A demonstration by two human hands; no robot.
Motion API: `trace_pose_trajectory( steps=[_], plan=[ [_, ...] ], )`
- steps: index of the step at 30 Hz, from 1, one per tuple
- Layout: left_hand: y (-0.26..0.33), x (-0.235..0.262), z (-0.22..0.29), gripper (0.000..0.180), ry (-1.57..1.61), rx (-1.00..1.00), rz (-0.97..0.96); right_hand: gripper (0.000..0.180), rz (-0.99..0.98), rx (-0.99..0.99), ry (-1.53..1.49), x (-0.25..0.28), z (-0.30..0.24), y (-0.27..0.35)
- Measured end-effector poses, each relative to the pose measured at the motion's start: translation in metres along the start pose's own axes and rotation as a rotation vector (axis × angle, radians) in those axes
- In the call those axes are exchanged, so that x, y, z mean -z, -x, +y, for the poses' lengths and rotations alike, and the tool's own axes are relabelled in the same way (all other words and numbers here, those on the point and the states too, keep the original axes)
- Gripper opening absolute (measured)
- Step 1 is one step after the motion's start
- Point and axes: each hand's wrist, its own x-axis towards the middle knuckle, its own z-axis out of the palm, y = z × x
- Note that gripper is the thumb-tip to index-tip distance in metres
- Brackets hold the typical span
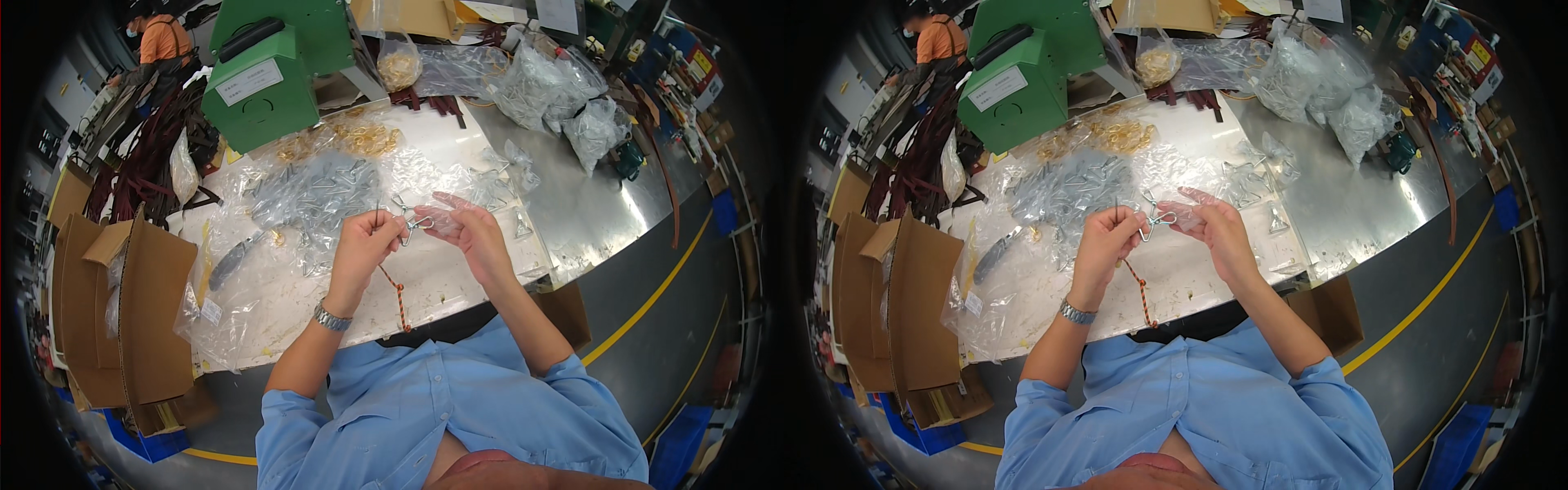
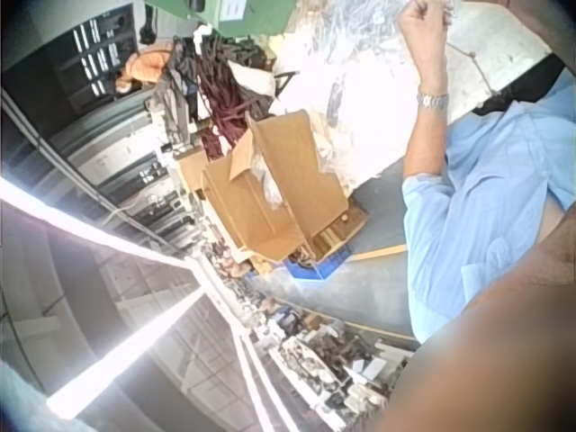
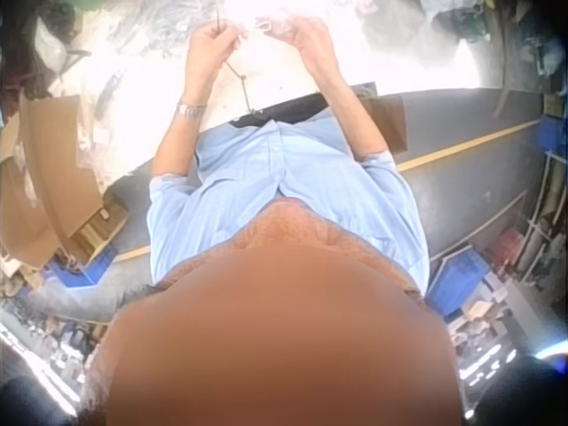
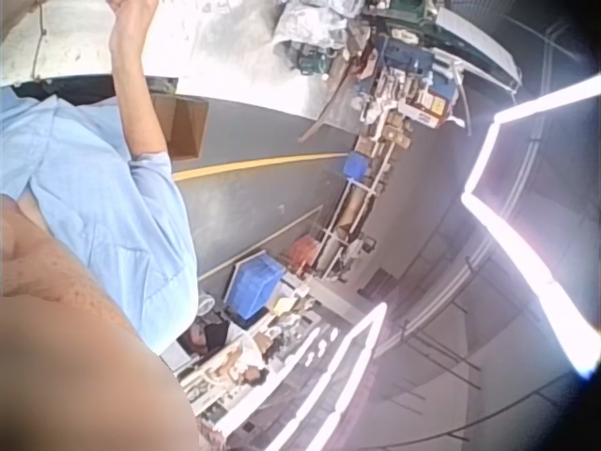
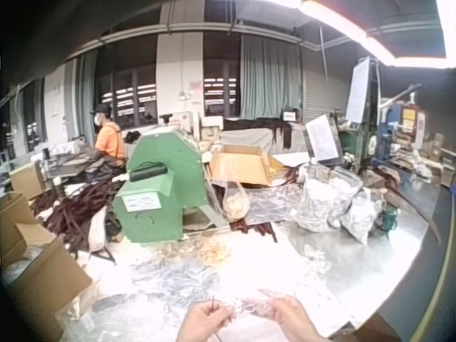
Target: Picking up small metal clips and placing them into individual plastic bags at a workbench.
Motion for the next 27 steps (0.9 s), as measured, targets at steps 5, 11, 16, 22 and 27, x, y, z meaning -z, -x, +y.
trace_pose_trajectory(
  steps=[5,11,16,22,27],
  plan=[
    [0.001,-0.002,0.000,0.024,0.029,0.024,-0.014,0.043,0.011,-0.011,-0.004,-0.004,0.002,0.002],
    [0.001,-0.007,-0.008,0.024,0.056,0.028,-0.022,0.041,0.028,-0.026,0.007,-0.018,0.015,0.011],
    [0.000,-0.007,-0.017,0.023,0.066,0.026,-0.029,0.036,0.090,0.008,0.016,-0.028,0.030,0.016],
    [0.003,-0.010,-0.015,0.022,-0.026,-0.013,-0.023,0.028,0.008,0.056,0.050,-0.030,0.030,0.014],
    [0.002,-0.005,-0.011,0.021,-0.048,0.039,-0.082,0.039,0.019,0.056,0.094,-0.021,0.035,0.013]
  ],
)
